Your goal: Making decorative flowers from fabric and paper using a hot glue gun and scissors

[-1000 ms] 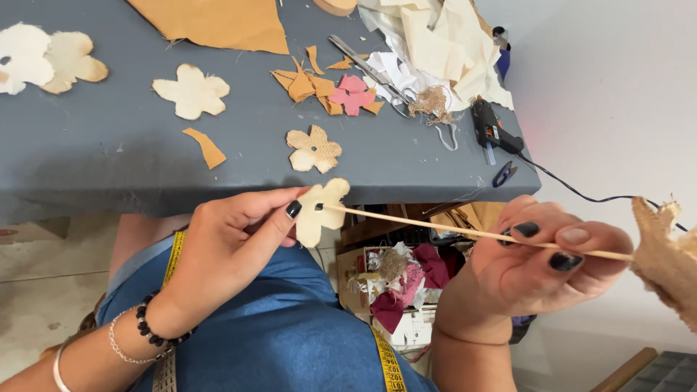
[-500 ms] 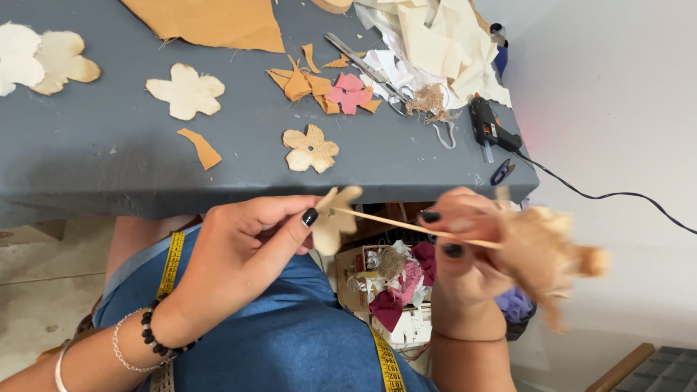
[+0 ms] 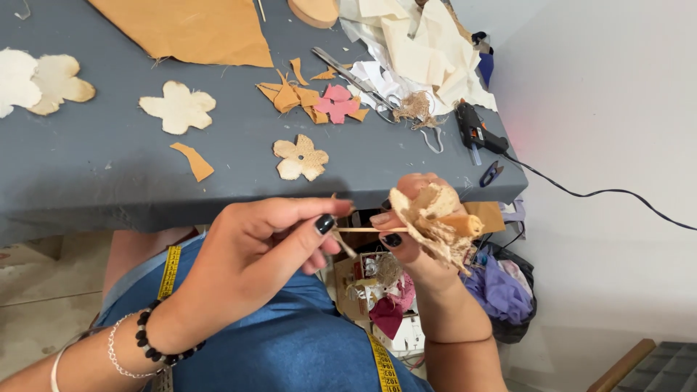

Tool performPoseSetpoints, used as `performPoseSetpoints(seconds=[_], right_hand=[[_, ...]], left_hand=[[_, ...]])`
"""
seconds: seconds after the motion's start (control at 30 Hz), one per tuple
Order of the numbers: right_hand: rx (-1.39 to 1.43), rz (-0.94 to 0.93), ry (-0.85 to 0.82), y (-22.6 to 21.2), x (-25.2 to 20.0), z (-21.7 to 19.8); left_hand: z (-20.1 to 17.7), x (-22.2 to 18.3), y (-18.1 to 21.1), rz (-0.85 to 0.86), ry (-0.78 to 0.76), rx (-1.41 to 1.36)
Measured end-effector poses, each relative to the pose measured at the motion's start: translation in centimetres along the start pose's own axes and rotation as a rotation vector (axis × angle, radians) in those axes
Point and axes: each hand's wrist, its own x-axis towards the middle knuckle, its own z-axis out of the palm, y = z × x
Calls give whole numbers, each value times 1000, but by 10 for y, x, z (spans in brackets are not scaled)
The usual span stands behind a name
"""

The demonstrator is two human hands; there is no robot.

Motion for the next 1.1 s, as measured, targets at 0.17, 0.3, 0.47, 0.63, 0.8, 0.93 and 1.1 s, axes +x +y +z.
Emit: performPoseSetpoints(seconds=[0.17, 0.3, 0.47, 0.63, 0.8, 0.93, 1.1], right_hand=[[-21, -382, 210, 11, 6, 6], [29, -352, 173, 22, -5, 7], [249, -209, 94, 44, -33, 5], [338, -68, 23, 48, -40, 17], [243, -163, 189, 86, -82, 16], [373, -103, 52, 45, -47, 34], [276, 74, 74, 37, -58, 42]], left_hand=[[-18, -14, -11, 434, 193, 104], [-26, -12, -30, 544, 240, 518], [-19, -11, -43, 554, 162, 596], [-12, -11, -43, 496, 151, 486], [-10, -13, -58, 431, 118, 528], [-12, -15, -68, 410, 109, 491], [-19, -17, -89, 205, 135, 287]])
